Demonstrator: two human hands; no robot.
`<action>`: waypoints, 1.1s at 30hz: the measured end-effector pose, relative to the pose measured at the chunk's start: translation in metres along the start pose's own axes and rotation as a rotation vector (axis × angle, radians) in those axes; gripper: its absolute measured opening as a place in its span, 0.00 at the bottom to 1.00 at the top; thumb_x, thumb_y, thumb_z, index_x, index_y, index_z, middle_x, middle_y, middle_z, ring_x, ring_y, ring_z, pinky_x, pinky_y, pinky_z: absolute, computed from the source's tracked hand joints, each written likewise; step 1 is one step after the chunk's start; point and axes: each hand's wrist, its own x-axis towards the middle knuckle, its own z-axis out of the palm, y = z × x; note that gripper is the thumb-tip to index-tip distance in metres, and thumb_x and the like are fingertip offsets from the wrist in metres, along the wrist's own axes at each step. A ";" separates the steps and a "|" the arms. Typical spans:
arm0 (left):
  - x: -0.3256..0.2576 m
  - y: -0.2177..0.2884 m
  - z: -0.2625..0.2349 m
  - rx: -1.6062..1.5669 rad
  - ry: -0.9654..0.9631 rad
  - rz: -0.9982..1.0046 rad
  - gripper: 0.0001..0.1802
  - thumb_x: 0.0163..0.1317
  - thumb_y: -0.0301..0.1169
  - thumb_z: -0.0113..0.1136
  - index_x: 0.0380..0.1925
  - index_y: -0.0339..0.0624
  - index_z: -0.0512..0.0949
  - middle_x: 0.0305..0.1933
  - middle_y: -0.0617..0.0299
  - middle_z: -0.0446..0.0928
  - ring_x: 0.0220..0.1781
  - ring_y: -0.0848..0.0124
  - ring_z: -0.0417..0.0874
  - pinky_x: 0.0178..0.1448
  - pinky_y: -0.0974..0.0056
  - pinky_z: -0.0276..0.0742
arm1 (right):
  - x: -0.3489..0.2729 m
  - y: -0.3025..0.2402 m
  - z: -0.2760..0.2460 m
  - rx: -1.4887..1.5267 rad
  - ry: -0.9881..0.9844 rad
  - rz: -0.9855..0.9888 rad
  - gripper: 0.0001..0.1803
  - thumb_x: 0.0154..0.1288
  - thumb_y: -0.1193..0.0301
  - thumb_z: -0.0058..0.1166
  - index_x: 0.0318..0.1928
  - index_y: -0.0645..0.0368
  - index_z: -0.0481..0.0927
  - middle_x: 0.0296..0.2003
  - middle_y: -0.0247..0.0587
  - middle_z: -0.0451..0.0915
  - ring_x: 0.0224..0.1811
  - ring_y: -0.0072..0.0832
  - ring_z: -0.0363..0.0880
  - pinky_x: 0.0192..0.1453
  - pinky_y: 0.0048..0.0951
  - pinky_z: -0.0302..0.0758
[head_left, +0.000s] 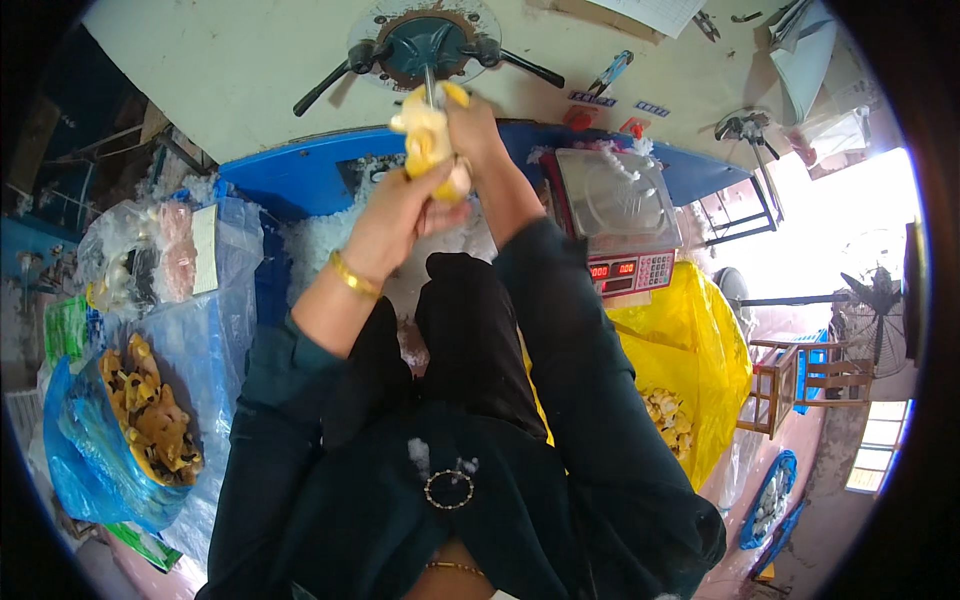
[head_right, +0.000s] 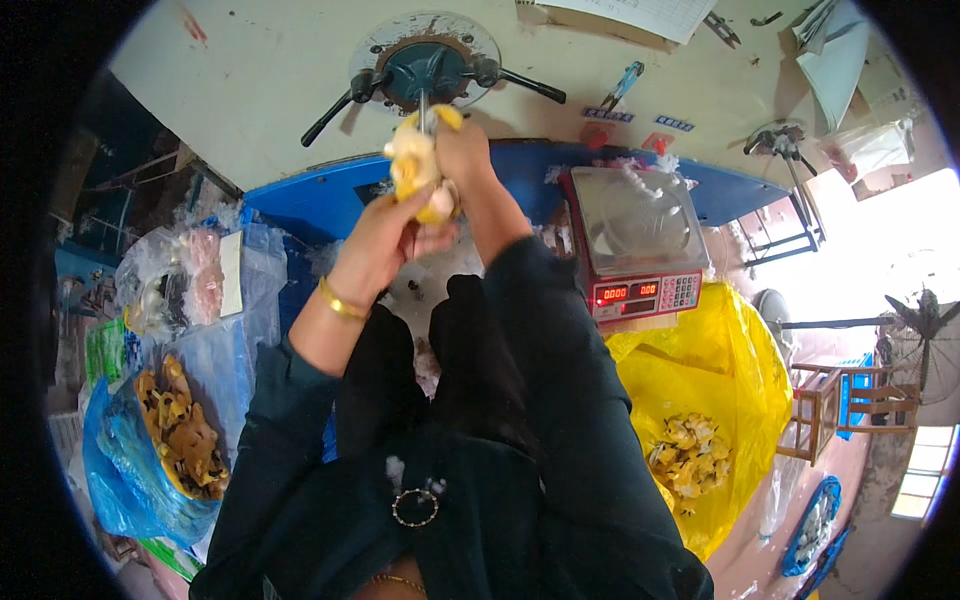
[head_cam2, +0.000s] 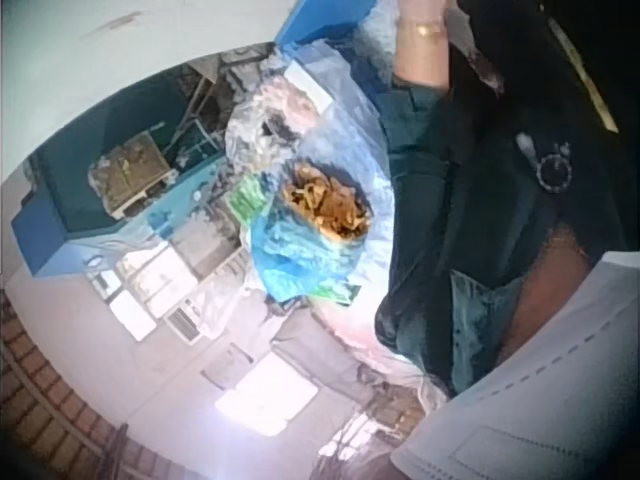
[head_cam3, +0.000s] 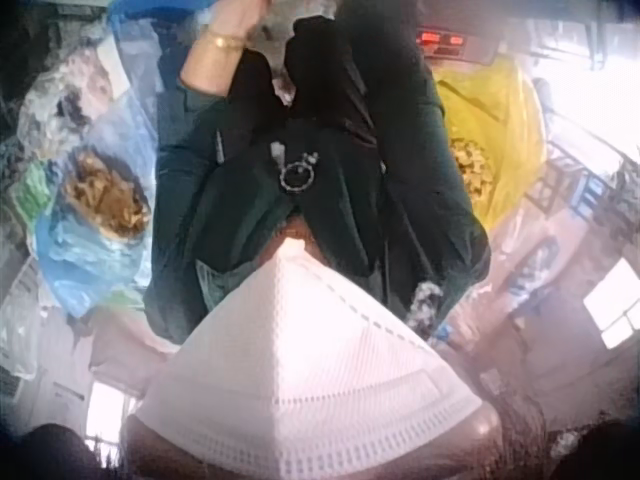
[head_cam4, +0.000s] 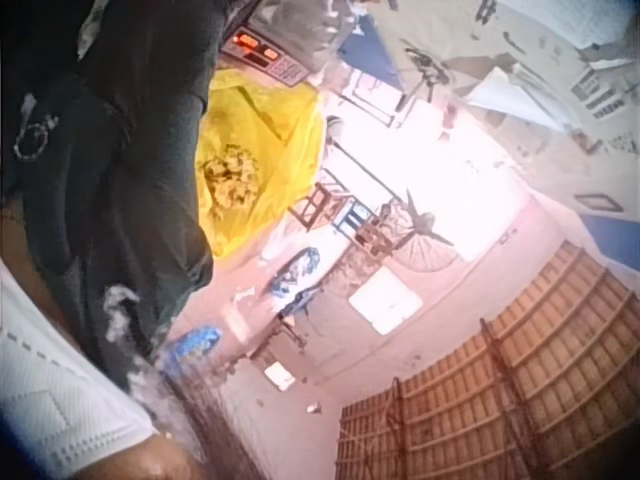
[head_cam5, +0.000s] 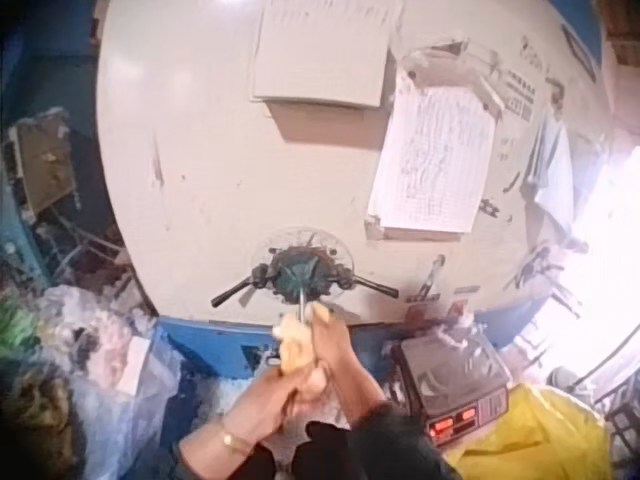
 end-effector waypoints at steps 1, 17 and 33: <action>0.009 0.003 0.000 -0.005 0.022 -0.003 0.18 0.63 0.33 0.60 0.49 0.34 0.73 0.40 0.56 0.79 0.34 0.68 0.84 0.40 0.66 0.85 | 0.009 -0.017 -0.001 -0.079 0.005 -0.012 0.24 0.61 0.59 0.54 0.45 0.72 0.78 0.41 0.62 0.81 0.46 0.49 0.81 0.46 0.40 0.76; 0.023 0.027 -0.029 -0.088 -0.112 -0.267 0.13 0.59 0.29 0.64 0.41 0.39 0.72 0.22 0.69 0.68 0.16 0.81 0.63 0.19 0.76 0.56 | -0.033 -0.036 -0.002 0.299 0.036 0.190 0.20 0.69 0.65 0.48 0.46 0.75 0.76 0.39 0.53 0.81 0.39 0.34 0.82 0.39 0.34 0.78; 0.039 0.032 -0.050 0.332 -0.082 0.047 0.20 0.58 0.28 0.65 0.50 0.34 0.75 0.45 0.61 0.80 0.44 0.73 0.82 0.49 0.69 0.78 | -0.069 -0.045 -0.001 0.544 0.042 0.257 0.17 0.72 0.67 0.42 0.47 0.70 0.74 0.39 0.45 0.80 0.37 0.30 0.82 0.40 0.29 0.79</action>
